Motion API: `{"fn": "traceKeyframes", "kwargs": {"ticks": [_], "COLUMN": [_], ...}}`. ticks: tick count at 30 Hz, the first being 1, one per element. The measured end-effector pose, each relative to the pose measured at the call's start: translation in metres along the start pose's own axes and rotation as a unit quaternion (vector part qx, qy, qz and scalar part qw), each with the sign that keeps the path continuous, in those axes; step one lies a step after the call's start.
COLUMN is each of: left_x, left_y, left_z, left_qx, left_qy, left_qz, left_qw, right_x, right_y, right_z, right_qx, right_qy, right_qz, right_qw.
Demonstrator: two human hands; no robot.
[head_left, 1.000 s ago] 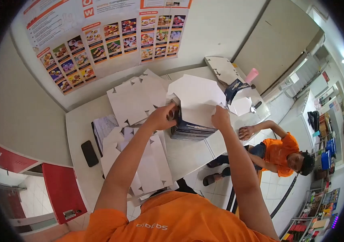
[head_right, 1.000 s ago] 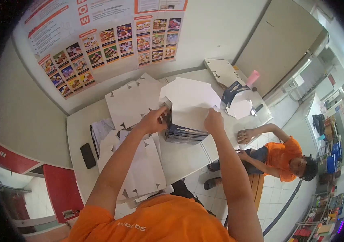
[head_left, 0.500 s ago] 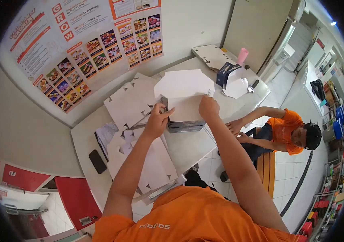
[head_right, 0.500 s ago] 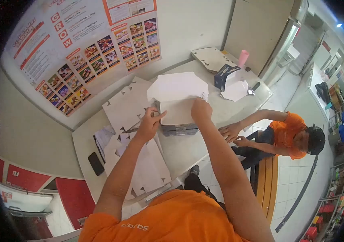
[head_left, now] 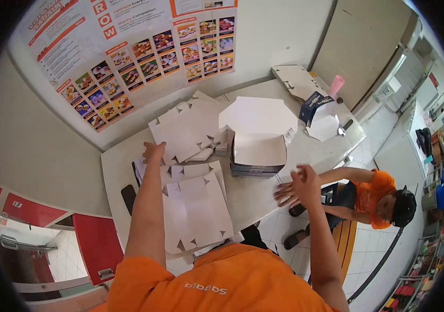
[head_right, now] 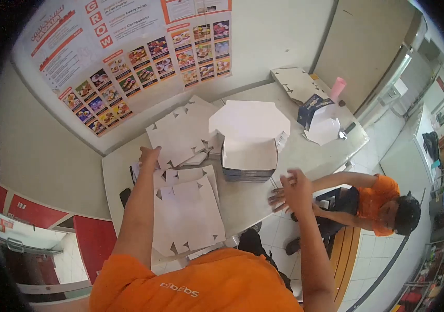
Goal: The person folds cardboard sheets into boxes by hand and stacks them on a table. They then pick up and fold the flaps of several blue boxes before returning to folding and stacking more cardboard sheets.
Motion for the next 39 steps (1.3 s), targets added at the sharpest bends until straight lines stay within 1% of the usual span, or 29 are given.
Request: {"fn": "traceKeyframes", "kwargs": {"ticks": [2, 3, 4, 5, 7, 8, 9, 10, 11, 12, 13, 15, 17, 19, 20, 22, 23, 24, 26, 27, 29, 30, 32, 33, 34, 36, 37, 38, 39], "left_x": [-0.012, -0.038, -0.053, -0.052, -0.043, -0.037, -0.028, -0.021, -0.025, -0.035, -0.041, -0.044, -0.046, -0.045, -0.038, -0.013, -0.005, 0.000, -0.008, 0.000, 0.005, 0.002, 0.006, 0.013, 0.020, 0.020, 0.019, 0.016, 0.016], "left_y": [-0.030, -0.073, -0.099, -0.100, -0.086, -0.066, -0.041, -0.026, -0.031, -0.043, -0.050, -0.054, -0.053, -0.047, -0.036, 0.000, 0.021, 0.041, 0.056, 0.082, 0.119, 0.125, 0.145, 0.154, 0.162, 0.168, 0.168, 0.164, 0.160], "left_z": [-0.009, -0.032, -0.043, -0.039, -0.027, -0.019, -0.004, 0.004, 0.000, -0.008, -0.015, -0.021, -0.027, -0.033, -0.034, -0.036, -0.042, -0.054, -0.097, -0.108, -0.137, -0.154, -0.174, -0.178, -0.185, -0.194, -0.195, -0.194, -0.193], "left_qx": [0.001, -0.025, -0.051, -0.048, -0.095, -0.092, -0.148, -0.203, -0.203, -0.252, -0.295, -0.275, -0.260, -0.225, -0.231, -0.236, -0.262, -0.290, -0.337, -0.322, -0.306, -0.308, -0.288, -0.304, -0.317, -0.314, -0.309, -0.313, -0.280], "left_qy": [-0.007, 0.077, 0.159, 0.154, 0.044, 0.041, -0.027, -0.093, -0.092, 0.041, 0.173, 0.169, 0.162, 0.111, 0.108, 0.179, 0.214, 0.247, 0.260, 0.273, 0.289, 0.292, 0.288, 0.261, 0.232, 0.251, 0.266, 0.273, 0.310], "left_qz": [-0.005, -0.060, -0.114, -0.116, -0.076, -0.077, 0.021, 0.121, 0.122, 0.103, 0.081, 0.074, 0.064, 0.091, 0.089, -0.007, 0.000, 0.003, 0.023, 0.021, 0.027, 0.032, 0.067, 0.075, 0.084, 0.088, 0.101, 0.094, 0.085], "left_qw": [1.000, 0.995, 0.979, 0.980, 0.992, 0.992, 0.988, 0.967, 0.967, 0.961, 0.936, 0.944, 0.950, 0.964, 0.963, 0.955, 0.941, 0.925, 0.905, 0.906, 0.907, 0.905, 0.911, 0.913, 0.916, 0.911, 0.908, 0.905, 0.904], "right_x": [0.020, 0.023, 0.027, 0.027, 0.028, 0.028, 0.025, 0.021, 0.014, 0.009, 0.006, 0.003, -0.055, -0.091, -0.118, -0.177, -0.197, -0.207, -0.220, -0.229, -0.246, -0.237, -0.207, -0.207, -0.192, -0.152, -0.138, -0.124, -0.102], "right_y": [0.037, 0.051, 0.064, 0.074, 0.090, 0.095, 0.099, 0.103, 0.106, 0.110, 0.112, 0.116, 0.124, 0.122, 0.126, 0.132, 0.132, 0.132, 0.129, 0.126, 0.119, 0.121, 0.124, 0.135, 0.138, 0.143, 0.143, 0.140, 0.137], "right_z": [0.004, 0.016, 0.031, 0.040, 0.037, 0.035, 0.036, 0.037, 0.037, 0.037, 0.037, -0.009, 0.021, -0.010, -0.011, -0.007, -0.012, -0.020, -0.033, -0.034, -0.025, -0.024, -0.029, -0.018, -0.013, -0.003, 0.007, 0.019, 0.021], "right_qx": [-0.047, -0.048, -0.097, -0.147, -0.160, -0.164, -0.170, -0.170, -0.141, -0.112, -0.076, -0.036, -0.035, 0.008, 0.016, 0.018, 0.011, -0.001, -0.033, -0.049, -0.112, -0.120, -0.022, -0.003, -0.010, 0.020, 0.015, 0.011, 0.009], "right_qy": [-0.007, -0.007, -0.062, -0.117, -0.137, -0.157, -0.166, -0.166, -0.159, -0.152, -0.101, -0.028, -0.153, -0.118, -0.079, -0.006, 0.027, 0.018, -0.025, -0.031, 0.006, 0.003, -0.100, -0.130, -0.125, -0.224, -0.219, -0.296, -0.372], "right_qz": [-0.017, -0.021, -0.044, -0.068, -0.047, -0.022, -0.022, -0.023, -0.021, -0.018, -0.039, -0.098, -0.240, -0.346, -0.320, -0.274, -0.255, -0.247, -0.263, -0.254, -0.320, -0.311, -0.317, -0.253, -0.248, -0.209, -0.201, -0.214, -0.226], "right_qw": [0.999, 0.999, 0.992, 0.980, 0.976, 0.974, 0.971, 0.971, 0.977, 0.982, 0.991, 0.994, 0.958, 0.931, 0.944, 0.962, 0.967, 0.969, 0.964, 0.966, 0.941, 0.943, 0.943, 0.959, 0.961, 0.952, 0.955, 0.931, 0.900]}}
Point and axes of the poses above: each hand's wrist, its own y-axis away from the middle knuckle, its own x-axis out of the back of the hand, z = x × y, the point moved 1 cm from there along -y, towards the middle knuckle, and after that the axes turned 8 degrees about -x, right-handed, at the moved point
